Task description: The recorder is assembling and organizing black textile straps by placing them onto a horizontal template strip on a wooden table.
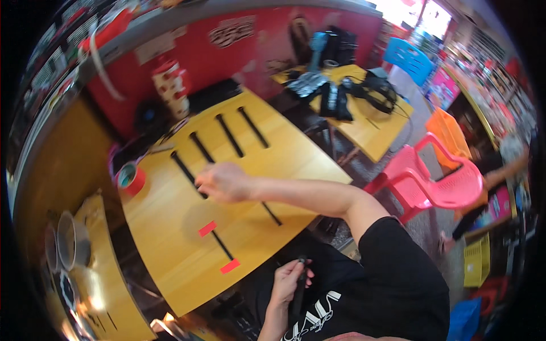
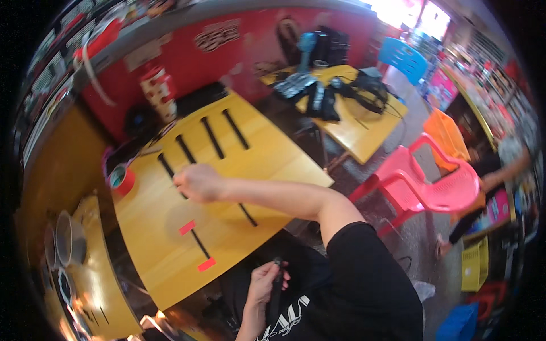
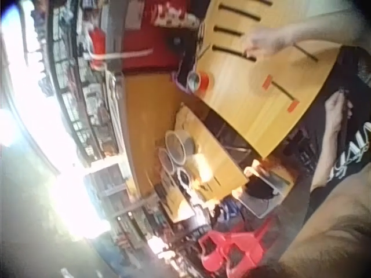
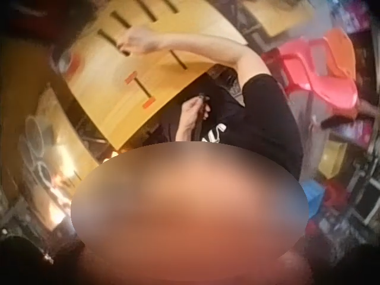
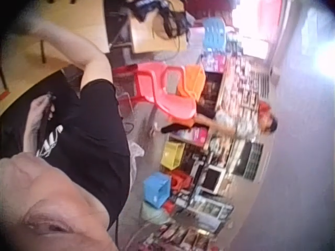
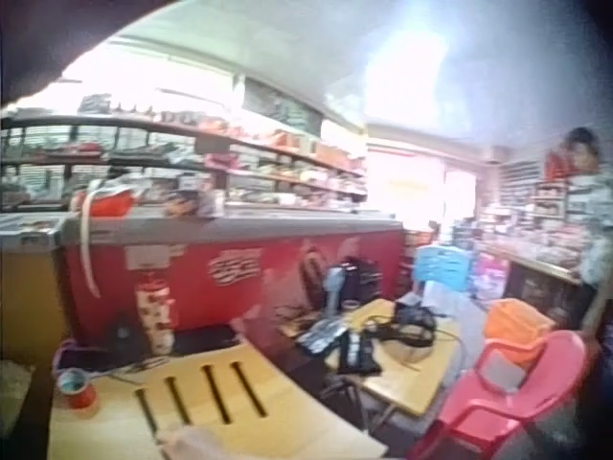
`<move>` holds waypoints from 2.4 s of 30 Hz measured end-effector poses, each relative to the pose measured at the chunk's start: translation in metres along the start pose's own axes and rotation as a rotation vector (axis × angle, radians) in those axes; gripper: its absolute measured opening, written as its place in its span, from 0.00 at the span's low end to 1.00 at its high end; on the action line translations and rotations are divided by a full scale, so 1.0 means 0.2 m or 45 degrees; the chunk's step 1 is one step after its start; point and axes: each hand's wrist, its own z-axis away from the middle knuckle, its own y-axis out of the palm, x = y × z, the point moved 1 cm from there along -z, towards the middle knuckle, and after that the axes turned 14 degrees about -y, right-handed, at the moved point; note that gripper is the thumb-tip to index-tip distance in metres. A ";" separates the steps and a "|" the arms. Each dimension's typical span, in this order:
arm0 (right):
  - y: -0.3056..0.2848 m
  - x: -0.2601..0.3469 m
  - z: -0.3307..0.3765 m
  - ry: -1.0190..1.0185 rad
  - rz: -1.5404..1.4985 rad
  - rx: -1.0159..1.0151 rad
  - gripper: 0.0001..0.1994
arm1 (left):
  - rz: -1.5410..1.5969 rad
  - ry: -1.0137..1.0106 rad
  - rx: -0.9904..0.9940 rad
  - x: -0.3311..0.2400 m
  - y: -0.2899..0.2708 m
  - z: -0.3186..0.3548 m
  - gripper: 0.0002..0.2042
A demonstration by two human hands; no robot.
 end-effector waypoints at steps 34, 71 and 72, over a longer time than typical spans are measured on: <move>-0.40 1.12 1.06 0.068 0.029 -0.268 0.05 | -0.133 0.722 -0.341 -0.08 0.42 0.52 0.15; -0.52 1.12 1.00 -0.510 0.702 0.164 0.13 | -0.394 0.815 -0.389 -0.07 0.34 0.56 0.10; -0.52 1.12 1.00 -0.507 0.681 0.151 0.13 | -0.372 0.798 -0.395 -0.07 0.33 0.56 0.09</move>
